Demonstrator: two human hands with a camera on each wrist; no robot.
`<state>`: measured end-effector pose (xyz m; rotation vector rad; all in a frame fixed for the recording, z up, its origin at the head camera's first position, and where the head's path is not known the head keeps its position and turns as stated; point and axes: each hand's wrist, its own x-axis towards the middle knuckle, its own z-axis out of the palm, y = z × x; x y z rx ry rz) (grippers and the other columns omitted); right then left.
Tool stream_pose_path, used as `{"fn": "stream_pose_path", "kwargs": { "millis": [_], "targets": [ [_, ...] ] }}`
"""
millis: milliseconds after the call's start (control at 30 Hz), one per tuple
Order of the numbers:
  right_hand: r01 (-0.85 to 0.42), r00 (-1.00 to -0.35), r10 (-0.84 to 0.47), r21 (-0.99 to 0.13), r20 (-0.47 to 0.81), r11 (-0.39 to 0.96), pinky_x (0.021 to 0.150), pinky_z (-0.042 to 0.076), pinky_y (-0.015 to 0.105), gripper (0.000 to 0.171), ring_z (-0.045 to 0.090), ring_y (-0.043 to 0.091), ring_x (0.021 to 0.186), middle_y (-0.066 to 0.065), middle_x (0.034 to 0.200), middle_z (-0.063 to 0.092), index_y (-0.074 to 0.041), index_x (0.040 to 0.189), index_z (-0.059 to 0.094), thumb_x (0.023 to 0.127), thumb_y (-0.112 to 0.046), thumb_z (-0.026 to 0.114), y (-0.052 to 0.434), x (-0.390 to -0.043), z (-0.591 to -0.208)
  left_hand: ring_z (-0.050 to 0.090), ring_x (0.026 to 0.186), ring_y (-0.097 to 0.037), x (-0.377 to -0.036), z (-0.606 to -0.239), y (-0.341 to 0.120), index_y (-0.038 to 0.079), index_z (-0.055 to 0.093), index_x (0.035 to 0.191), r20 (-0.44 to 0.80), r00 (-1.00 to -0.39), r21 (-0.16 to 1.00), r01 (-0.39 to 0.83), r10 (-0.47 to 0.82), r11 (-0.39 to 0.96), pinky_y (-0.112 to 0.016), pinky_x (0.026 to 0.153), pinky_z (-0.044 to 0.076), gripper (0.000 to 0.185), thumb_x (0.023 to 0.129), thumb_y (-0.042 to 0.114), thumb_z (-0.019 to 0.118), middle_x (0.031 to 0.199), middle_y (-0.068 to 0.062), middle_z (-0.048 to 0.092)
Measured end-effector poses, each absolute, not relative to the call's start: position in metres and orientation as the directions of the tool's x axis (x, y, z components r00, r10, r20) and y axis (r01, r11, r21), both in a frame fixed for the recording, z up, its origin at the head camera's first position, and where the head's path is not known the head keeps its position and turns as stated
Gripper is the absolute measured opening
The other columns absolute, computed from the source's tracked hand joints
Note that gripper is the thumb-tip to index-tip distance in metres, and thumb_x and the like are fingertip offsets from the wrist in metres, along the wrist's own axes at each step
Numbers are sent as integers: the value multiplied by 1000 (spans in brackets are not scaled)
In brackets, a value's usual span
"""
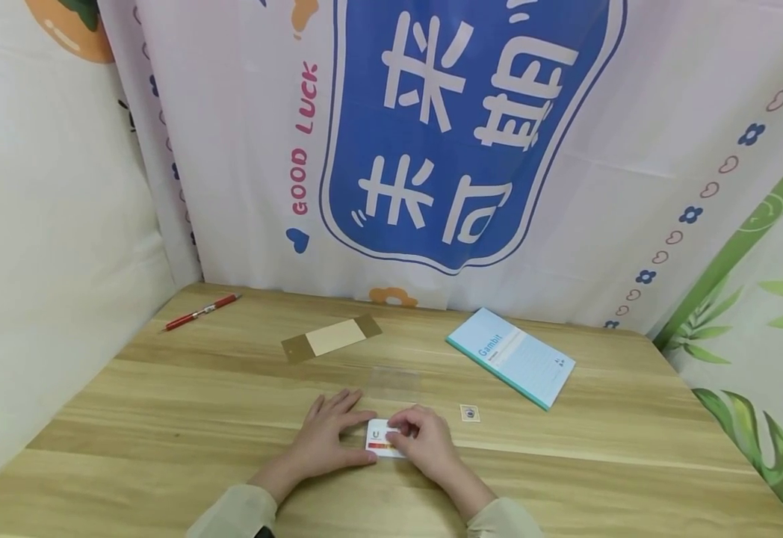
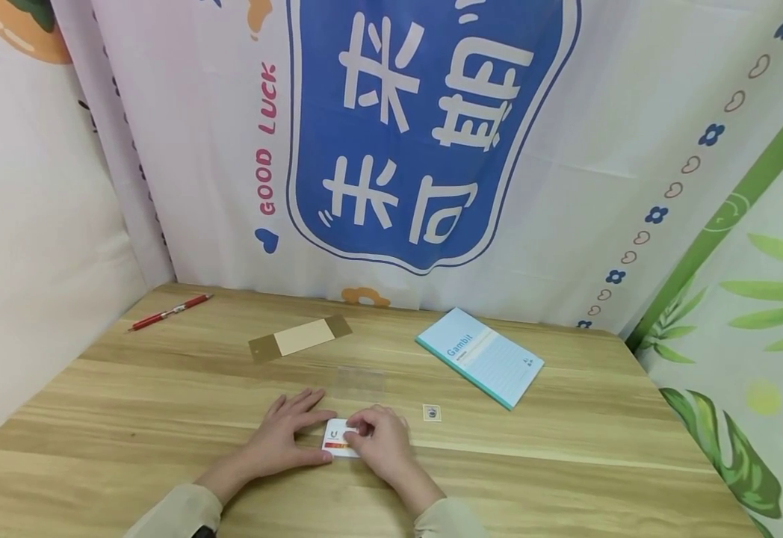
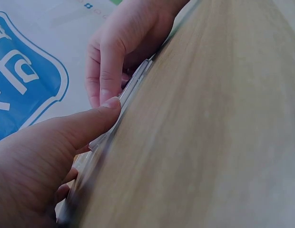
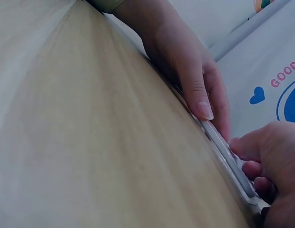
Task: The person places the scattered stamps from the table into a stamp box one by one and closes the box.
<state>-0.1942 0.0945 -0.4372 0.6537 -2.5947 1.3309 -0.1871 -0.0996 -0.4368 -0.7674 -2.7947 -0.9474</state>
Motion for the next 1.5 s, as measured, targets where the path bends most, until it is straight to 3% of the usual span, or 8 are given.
{"fn": "stream_pose_path", "kwargs": {
  "millis": [333, 633, 933, 1233, 1500],
  "targets": [
    [-329, -939, -229, -864, 256, 381, 53, 39, 19, 15, 45, 11, 62, 0, 67, 52, 2, 86, 63, 73, -5, 66, 110, -201, -416, 21, 123, -34, -188, -437, -99, 17, 58, 113, 247, -870, 537, 490, 427, 687, -56, 96, 2, 63, 65, 57, 62, 133, -15, 34],
    [-262, -965, -107, -867, 240, 424, 58, 43, 23, 15, 50, 15, 70, 1, 74, 57, 3, 89, 64, 75, -3, 64, 156, -211, -398, 22, 123, -34, -188, -437, -100, 17, 57, 113, 249, -871, 541, 488, 424, 685, -55, 96, 2, 63, 65, 56, 63, 132, -15, 34],
    [-192, -976, -4, -859, 216, 474, 63, 44, 22, 18, 51, 15, 72, 6, 79, 60, 4, 94, 63, 75, 3, 62, 202, -219, -417, 22, 123, -34, -186, -437, -99, 16, 58, 113, 254, -868, 546, 493, 427, 677, -55, 96, 2, 63, 64, 55, 64, 132, -16, 34],
    [-192, -977, -26, -826, 210, 530, 66, 43, 26, 18, 52, 17, 75, 6, 84, 60, 2, 92, 64, 74, 0, 65, 209, -220, -433, 22, 123, -34, -186, -438, -99, 16, 58, 113, 247, -870, 552, 488, 426, 676, -55, 96, 2, 63, 65, 56, 63, 133, -15, 34],
    [-288, -951, -90, -736, 297, 613, 68, 42, 30, 19, 50, 18, 79, 4, 86, 59, -3, 89, 67, 70, -2, 68, 207, -222, -437, 21, 123, -34, -187, -437, -99, 17, 57, 113, 240, -872, 556, 485, 427, 675, -55, 96, 1, 62, 65, 55, 63, 133, -15, 33]
  ]
}}
